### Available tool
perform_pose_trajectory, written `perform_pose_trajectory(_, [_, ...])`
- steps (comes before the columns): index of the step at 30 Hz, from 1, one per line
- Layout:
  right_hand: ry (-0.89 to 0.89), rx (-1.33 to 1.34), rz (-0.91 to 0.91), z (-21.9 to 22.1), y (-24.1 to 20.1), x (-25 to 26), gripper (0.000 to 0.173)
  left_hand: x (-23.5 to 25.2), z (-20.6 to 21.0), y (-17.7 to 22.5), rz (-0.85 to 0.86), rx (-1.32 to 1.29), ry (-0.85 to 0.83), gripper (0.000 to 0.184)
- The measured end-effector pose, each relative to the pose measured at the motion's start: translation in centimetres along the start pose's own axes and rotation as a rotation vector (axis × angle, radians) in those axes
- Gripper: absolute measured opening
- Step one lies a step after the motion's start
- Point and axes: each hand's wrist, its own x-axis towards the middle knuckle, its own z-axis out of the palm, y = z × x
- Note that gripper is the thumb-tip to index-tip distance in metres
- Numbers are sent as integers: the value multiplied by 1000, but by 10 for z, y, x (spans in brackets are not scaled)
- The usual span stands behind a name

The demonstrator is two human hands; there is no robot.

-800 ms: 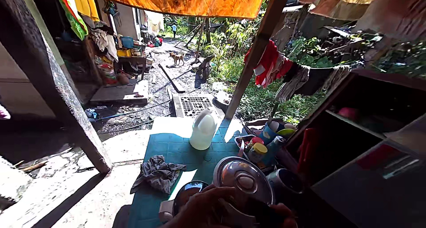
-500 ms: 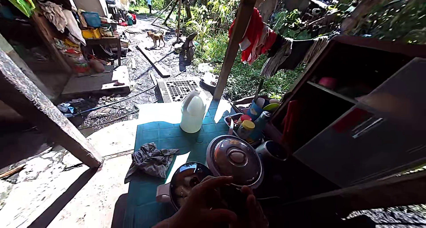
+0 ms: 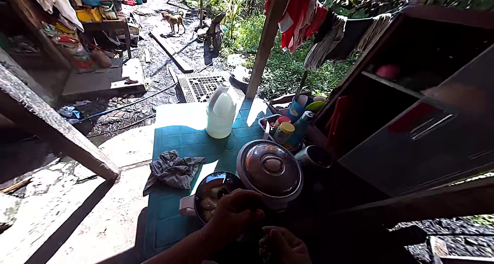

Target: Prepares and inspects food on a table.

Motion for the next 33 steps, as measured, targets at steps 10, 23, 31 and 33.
perform_pose_trajectory(10, [-49,-343,-433,-26,-25,13,35,10,-13,2,-234,66,-143,32])
perform_pose_trajectory(23, [-102,-333,-359,-23,40,32,30,10,-77,21,-312,790,-140,81])
perform_pose_trajectory(31, [-96,-285,152,-59,74,33,21,-17,-156,5,-744,941,-237,119])
perform_pose_trajectory(33, [-57,-346,288,-62,86,35,19,-23,-159,-7,-701,1020,-160,104])
